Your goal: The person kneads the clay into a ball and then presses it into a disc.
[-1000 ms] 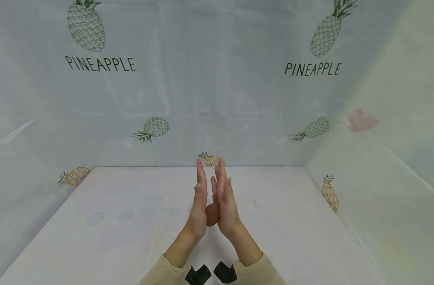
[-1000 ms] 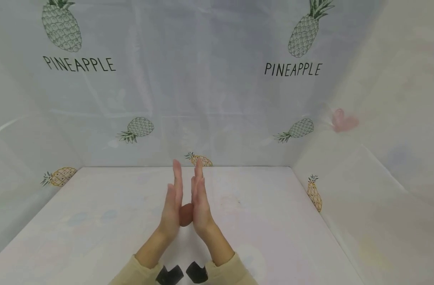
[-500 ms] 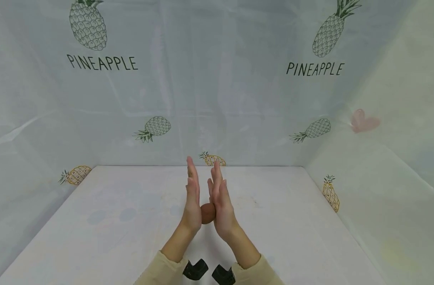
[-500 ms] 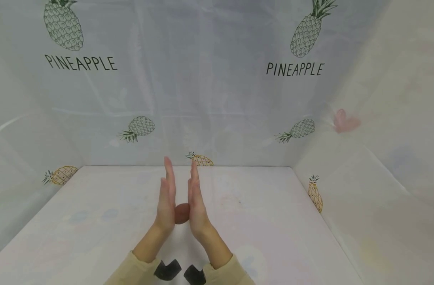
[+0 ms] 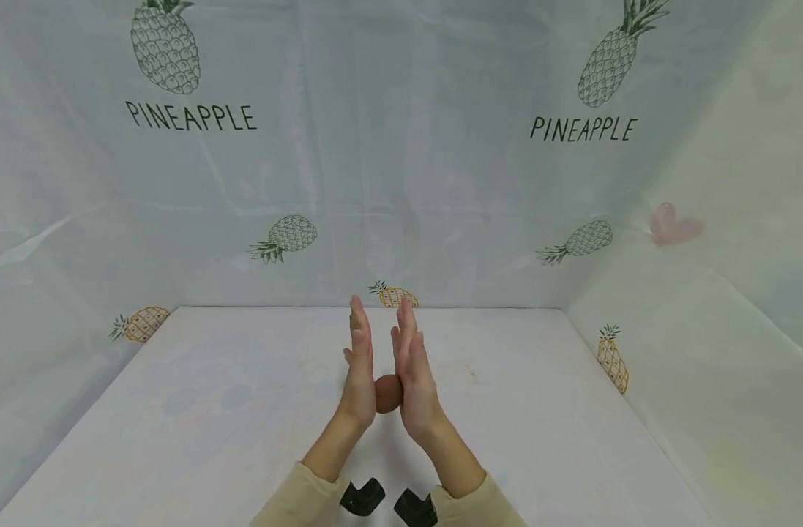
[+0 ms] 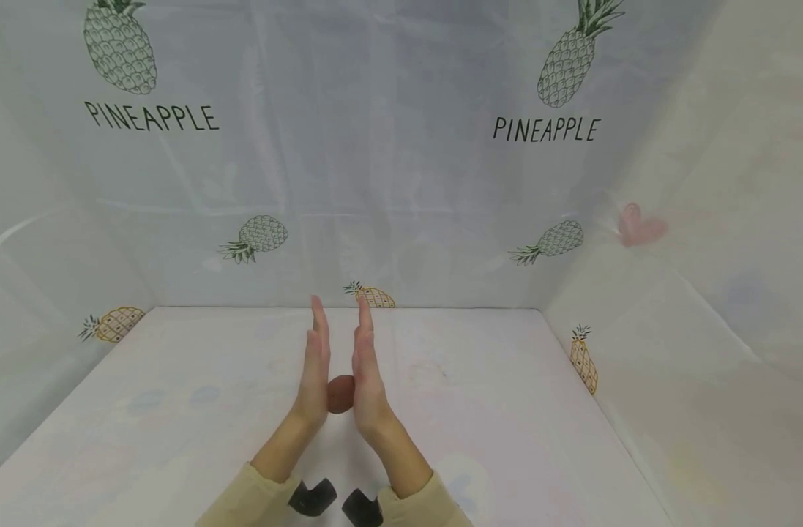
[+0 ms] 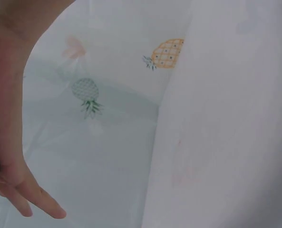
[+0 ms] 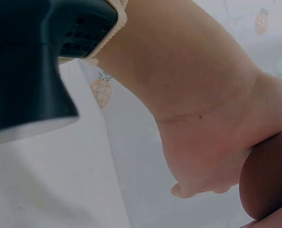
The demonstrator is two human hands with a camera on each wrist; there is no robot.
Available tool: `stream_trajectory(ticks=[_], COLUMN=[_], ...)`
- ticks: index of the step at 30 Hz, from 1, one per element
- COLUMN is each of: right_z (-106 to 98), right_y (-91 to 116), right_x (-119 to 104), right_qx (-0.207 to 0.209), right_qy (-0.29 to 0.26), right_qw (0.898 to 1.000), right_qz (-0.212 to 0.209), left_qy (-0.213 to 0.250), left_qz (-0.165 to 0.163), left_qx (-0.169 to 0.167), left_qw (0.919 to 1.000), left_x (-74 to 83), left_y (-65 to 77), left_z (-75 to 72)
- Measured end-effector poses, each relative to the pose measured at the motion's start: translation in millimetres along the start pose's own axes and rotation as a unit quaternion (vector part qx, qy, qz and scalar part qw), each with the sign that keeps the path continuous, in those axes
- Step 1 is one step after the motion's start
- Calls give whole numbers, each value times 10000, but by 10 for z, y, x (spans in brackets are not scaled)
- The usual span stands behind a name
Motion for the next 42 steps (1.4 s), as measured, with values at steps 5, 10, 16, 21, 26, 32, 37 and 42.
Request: stream_trajectory(ticks=[5, 10, 16, 21, 26, 32, 37, 42], right_z=[-41, -80, -139, -165, -190, -234, -238, -202], right_y=[9, 9, 0, -3, -2, -10, -24, -37], right_x=[-16, -37, -35, -32, -30, -16, -14, 16], right_qx=[132, 242, 305, 362, 449, 621, 617, 363], right_qy=[-33, -82, -186, -233, -296, -291, -253, -264], right_qw=[9999, 9996, 9993, 9990, 9984, 9974, 9975, 9987], right_qz=[37, 90, 128, 142, 159, 233, 219, 245], left_qy=[43, 85, 83, 262, 555, 812, 828, 819], left_qz=[-99, -38, 36, 11, -16, 7, 167, 284], left_qx=[-188, -306, -552, -776, -946, -988, -912, -809], left_qw=[9998, 9995, 9984, 9966, 9940, 9918, 9922, 9929], left_x=[-21, -27, -20, 10, 60, 149, 216, 263], left_y=[44, 97, 133, 146, 155, 176, 182, 173], left_z=[81, 159, 238, 273, 311, 345, 340, 309])
Point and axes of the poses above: each hand's wrist, its own y-axis away from the middle knuckle, its own z-axis out of the palm, x = y × z, the point moved 5 cm from there along -y, towards the middle knuckle, and after that the axes turned 3 degrees about z, right-handed, at the moved point
